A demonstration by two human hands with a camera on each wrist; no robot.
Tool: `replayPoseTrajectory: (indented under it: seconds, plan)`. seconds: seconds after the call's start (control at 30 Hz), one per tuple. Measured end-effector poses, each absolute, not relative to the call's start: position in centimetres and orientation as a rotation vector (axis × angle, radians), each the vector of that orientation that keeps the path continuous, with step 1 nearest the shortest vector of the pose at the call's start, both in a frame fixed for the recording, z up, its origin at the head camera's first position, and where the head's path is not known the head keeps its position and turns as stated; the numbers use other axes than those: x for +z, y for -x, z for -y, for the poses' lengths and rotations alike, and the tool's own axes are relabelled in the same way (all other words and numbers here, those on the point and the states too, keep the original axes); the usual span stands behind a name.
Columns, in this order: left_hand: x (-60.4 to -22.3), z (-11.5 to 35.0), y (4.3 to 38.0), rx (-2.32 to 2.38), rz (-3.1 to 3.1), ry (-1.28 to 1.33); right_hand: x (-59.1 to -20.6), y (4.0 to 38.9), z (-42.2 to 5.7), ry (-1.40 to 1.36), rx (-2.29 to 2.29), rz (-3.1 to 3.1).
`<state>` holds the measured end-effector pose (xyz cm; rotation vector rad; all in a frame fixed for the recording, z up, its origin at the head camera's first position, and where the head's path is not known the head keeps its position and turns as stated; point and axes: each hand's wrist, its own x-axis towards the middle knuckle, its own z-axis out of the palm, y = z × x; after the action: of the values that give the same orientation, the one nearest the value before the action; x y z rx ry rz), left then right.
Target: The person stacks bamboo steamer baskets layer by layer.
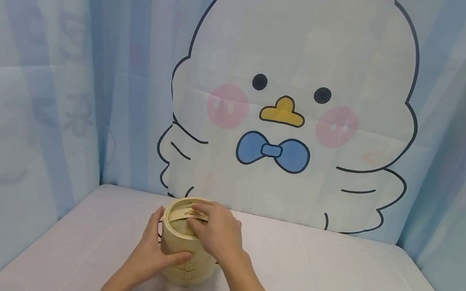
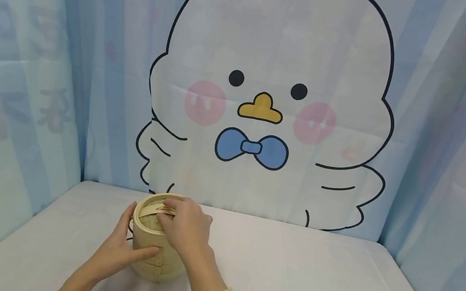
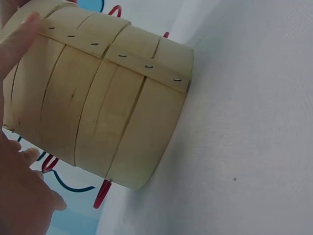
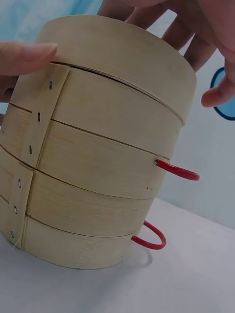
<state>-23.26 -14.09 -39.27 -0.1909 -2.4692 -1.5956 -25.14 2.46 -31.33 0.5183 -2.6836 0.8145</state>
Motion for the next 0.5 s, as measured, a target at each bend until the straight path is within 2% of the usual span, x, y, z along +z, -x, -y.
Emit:
replayPoseTrajectory:
  seconds: [0.3, 0.5]
  plan:
    - [-38.0, 14.4, 22.6, -1.541, 2.503, 0.175, -31.2, 24.5, -4.0, -0.6, 0.77, 2.674]
    - [-37.6, 14.5, 22.5, -1.394, 2.491, 0.279, -31.4, 23.9, -5.3, -0.643, 0.742, 2.666]
